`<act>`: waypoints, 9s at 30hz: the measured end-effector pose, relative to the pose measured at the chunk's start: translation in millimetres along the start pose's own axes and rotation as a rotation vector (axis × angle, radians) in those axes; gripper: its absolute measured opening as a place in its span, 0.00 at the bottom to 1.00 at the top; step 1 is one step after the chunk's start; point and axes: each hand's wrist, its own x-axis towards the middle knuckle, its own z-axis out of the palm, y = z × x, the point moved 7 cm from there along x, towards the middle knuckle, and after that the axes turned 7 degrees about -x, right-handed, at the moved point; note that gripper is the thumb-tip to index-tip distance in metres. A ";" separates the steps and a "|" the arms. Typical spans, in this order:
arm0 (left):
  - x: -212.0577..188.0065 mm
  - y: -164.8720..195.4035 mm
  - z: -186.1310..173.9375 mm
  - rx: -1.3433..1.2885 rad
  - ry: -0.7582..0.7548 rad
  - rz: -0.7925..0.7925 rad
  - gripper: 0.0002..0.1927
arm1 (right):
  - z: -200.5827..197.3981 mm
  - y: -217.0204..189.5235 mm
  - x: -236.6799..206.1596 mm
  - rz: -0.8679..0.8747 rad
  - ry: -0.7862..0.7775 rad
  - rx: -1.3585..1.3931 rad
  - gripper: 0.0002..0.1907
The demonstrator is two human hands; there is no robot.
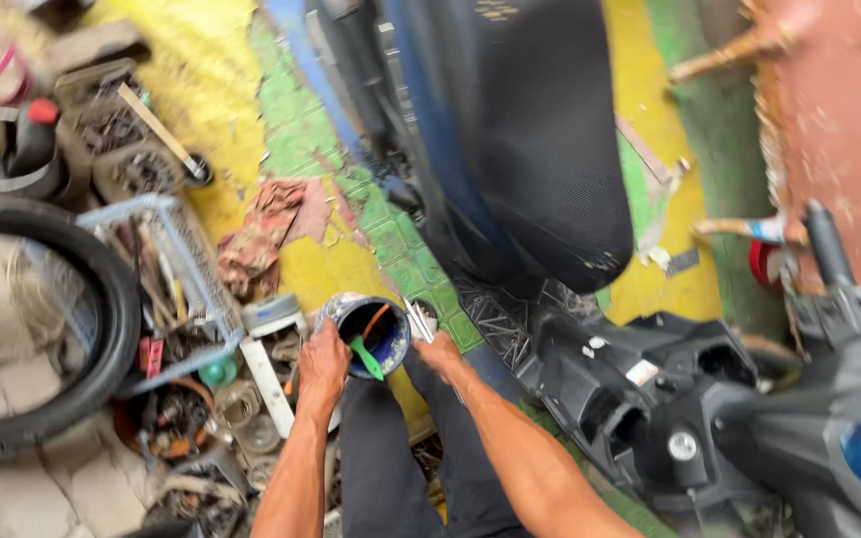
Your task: The person kneels and sits in front of a scooter's front wheel, loosens the axle nut with a wrench, then uses a long metal bar to pry and work around the wheel rim and fork area, repeatedly reaching into a container of tools between attempts.
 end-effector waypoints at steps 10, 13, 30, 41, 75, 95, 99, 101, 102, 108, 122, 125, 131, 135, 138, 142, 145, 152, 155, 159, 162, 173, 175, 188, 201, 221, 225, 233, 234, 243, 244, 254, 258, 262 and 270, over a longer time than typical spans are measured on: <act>-4.4 77.1 29.0 0.292 -0.250 0.254 0.19 | -35.9 67.3 -43.8 0.185 0.052 -0.136 0.24; -7.1 105.6 37.7 0.361 -0.294 0.393 0.22 | -46.5 91.6 -53.1 0.211 0.074 -0.096 0.24; -71.8 191.2 146.0 0.791 -0.606 0.785 0.31 | -32.6 281.6 -105.9 0.479 0.174 0.287 0.20; -149.8 180.2 205.9 0.954 -0.727 0.891 0.23 | 32.1 456.2 -199.0 0.679 0.239 0.391 0.19; -667.1 269.9 683.6 0.668 -0.501 0.877 0.19 | -133.3 1152.0 -269.1 0.317 0.665 0.372 0.19; -732.7 394.4 803.5 0.400 -0.611 0.580 0.17 | -283.7 1155.3 -280.8 -0.041 0.885 0.415 0.29; -725.7 387.1 830.6 0.357 -0.578 0.519 0.17 | -287.7 1169.7 -253.3 -0.066 0.865 0.372 0.23; -730.6 383.9 848.7 0.379 -0.621 0.462 0.20 | -286.9 1188.7 -237.7 -0.010 0.789 0.365 0.21; -733.7 384.1 857.8 0.372 -0.623 0.443 0.21 | -289.3 1198.6 -229.6 0.019 0.759 0.345 0.21; -773.1 380.4 903.2 0.371 -0.636 0.316 0.30 | -311.5 1257.7 -192.3 -0.015 0.658 0.161 0.21; -899.8 131.1 1010.7 0.875 -0.778 0.746 0.17 | -298.3 1397.7 -49.1 0.220 0.608 0.109 0.21; -929.8 87.1 1011.2 0.688 -0.890 0.501 0.17 | -286.5 1410.7 -23.9 0.231 0.590 0.158 0.21; -908.6 85.8 991.1 0.603 -0.904 0.412 0.15 | -277.5 1400.7 10.1 0.202 0.600 0.129 0.20; -883.1 77.4 1022.1 0.577 -0.879 0.429 0.14 | -277.6 1383.3 48.4 0.122 0.622 0.108 0.21; -840.1 50.2 1063.2 0.579 -0.869 0.469 0.13 | -272.6 1366.7 107.7 0.098 0.623 0.179 0.21; -755.8 29.2 1114.2 0.641 -0.740 0.685 0.13 | -247.1 1369.7 186.8 0.152 0.575 0.157 0.21; -647.3 47.0 1156.1 0.698 -0.593 0.809 0.12 | -236.7 1362.9 236.7 -0.040 0.730 0.085 0.21; -492.6 158.4 1234.1 0.296 -0.411 1.019 0.05 | -215.2 1389.5 343.3 -0.138 0.821 0.164 0.27; -476.4 191.4 1268.1 0.139 -0.450 1.060 0.09 | -206.2 1428.7 371.3 -0.103 0.636 0.320 0.22; -459.5 205.4 1319.1 -0.264 -0.541 0.924 0.10 | -208.3 1456.7 379.0 -0.367 0.450 0.620 0.24; -457.9 203.1 1359.6 -0.605 -0.688 0.721 0.15 | -199.8 1452.6 381.9 -0.479 0.140 0.889 0.26; -452.4 186.8 1388.9 -1.036 -1.113 0.218 0.19 | -169.2 1380.7 370.4 -0.575 -0.088 0.706 0.20; -449.5 183.7 1384.3 -0.864 -1.036 0.300 0.20 | -189.7 1406.0 375.0 -0.651 0.223 0.472 0.18; -436.6 188.0 1367.1 -0.707 -0.930 0.403 0.21 | -257.9 1665.0 461.9 -0.187 0.538 0.046 0.21; -440.2 181.0 1360.7 -0.603 -0.874 0.519 0.17 | -268.3 1661.8 492.0 -0.182 0.542 -0.329 0.31; -440.8 194.7 1361.7 -0.571 -0.891 0.519 0.18 | -247.7 1670.7 461.9 -0.198 0.359 0.399 0.19; -436.0 192.1 1355.0 -0.571 -0.866 0.546 0.17 | -255.9 1681.7 465.5 -0.139 0.439 0.135 0.15; -428.3 185.1 1352.8 -0.590 -0.858 0.540 0.17 | -262.0 1695.7 461.9 -0.043 0.596 -0.294 0.14; -427.2 184.7 1353.0 -0.597 -0.852 0.543 0.16 | -261.0 1696.4 460.2 -0.038 0.626 -0.291 0.14; -410.9 180.3 1347.6 -0.478 -0.734 0.694 0.13 | -248.6 1607.4 405.8 -0.176 0.741 0.269 0.18; -410.8 181.6 1346.6 -0.395 -0.708 0.766 0.13 | -241.0 1585.9 396.1 -0.228 0.654 0.450 0.16; -407.8 104.4 1317.1 0.702 -0.768 0.907 0.12 | -133.0 1316.0 354.3 -0.595 -0.161 0.810 0.15; -395.4 70.8 1266.2 0.786 -0.653 0.757 0.13 | -58.3 1283.6 394.6 -0.699 -0.316 0.845 0.13; -390.9 70.1 1232.1 0.874 -0.640 0.687 0.13 | 11.7 1270.4 451.8 -0.653 -0.176 0.697 0.11; -414.2 144.0 1169.3 0.449 -0.125 1.046 0.11 | -4.6 1270.9 408.9 -0.998 0.298 0.096 0.24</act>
